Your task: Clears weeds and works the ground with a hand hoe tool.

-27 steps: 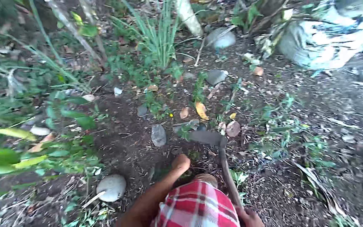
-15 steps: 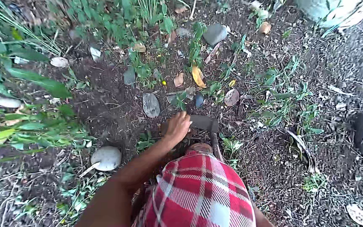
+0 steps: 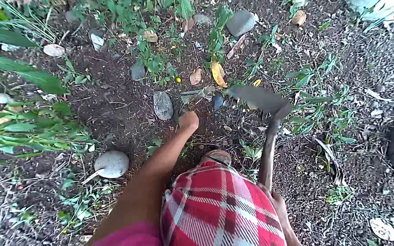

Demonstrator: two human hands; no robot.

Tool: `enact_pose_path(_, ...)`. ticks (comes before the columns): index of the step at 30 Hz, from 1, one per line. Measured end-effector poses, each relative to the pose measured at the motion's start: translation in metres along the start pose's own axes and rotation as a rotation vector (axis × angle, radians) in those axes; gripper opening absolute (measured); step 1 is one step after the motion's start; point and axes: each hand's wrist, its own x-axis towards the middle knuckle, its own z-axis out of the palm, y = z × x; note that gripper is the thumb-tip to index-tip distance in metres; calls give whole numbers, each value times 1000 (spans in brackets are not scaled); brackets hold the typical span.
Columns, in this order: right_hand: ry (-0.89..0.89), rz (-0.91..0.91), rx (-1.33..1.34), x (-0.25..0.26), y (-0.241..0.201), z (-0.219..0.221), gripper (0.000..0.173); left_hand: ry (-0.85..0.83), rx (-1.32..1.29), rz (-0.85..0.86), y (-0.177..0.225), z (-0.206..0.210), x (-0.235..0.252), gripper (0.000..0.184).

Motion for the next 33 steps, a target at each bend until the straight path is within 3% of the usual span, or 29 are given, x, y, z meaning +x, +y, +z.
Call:
enact_pose_path(3, 29, -149, 140, 14, -7, 34, 21, 30, -59, -7, 2, -2, -16, 27)
enact_pose_path(5, 19, -156, 35, 25, 6, 48, 22, 34, -125, -21, 0, 0, -8, 30)
enact_pose_path(8, -137, 57, -355, 32, 28, 47, 26, -6, -147, -32, 2, -6, -12, 32)
enact_pose_path(10, -165, 135, -400, 26, 20, 43, 27, -24, -150, -38, 2, 4, 1, 32)
enact_pose_path(13, -175, 124, -361, 5, -17, 34, 25, -7, -91, -62, -13, 41, 43, 36)
enact_pose_path(17, 15, -106, -51, 21, -7, 29, 19, -92, 64, 2, -36, 46, 38, 30)
enact_pose_path(19, 85, -120, 55, 22, -2, 31, 19, -16, 80, 72, -33, 40, 39, 41)
enact_pose_path(21, 126, -89, 57, 15, 5, 30, 20, 126, 28, 227, -20, 35, 56, 48)
enact_pose_path(26, 74, 295, 43, -24, 11, 19, 25, 279, 82, 585, 43, 39, 128, 46)
enact_pose_path(30, 84, 261, 262, -19, 66, -19, 32, 314, 105, 556, 77, 60, 169, 58)
enact_pose_path(33, 149, 147, 367, -4, 78, -62, 43, 322, 139, 531, 78, 66, 182, 53)
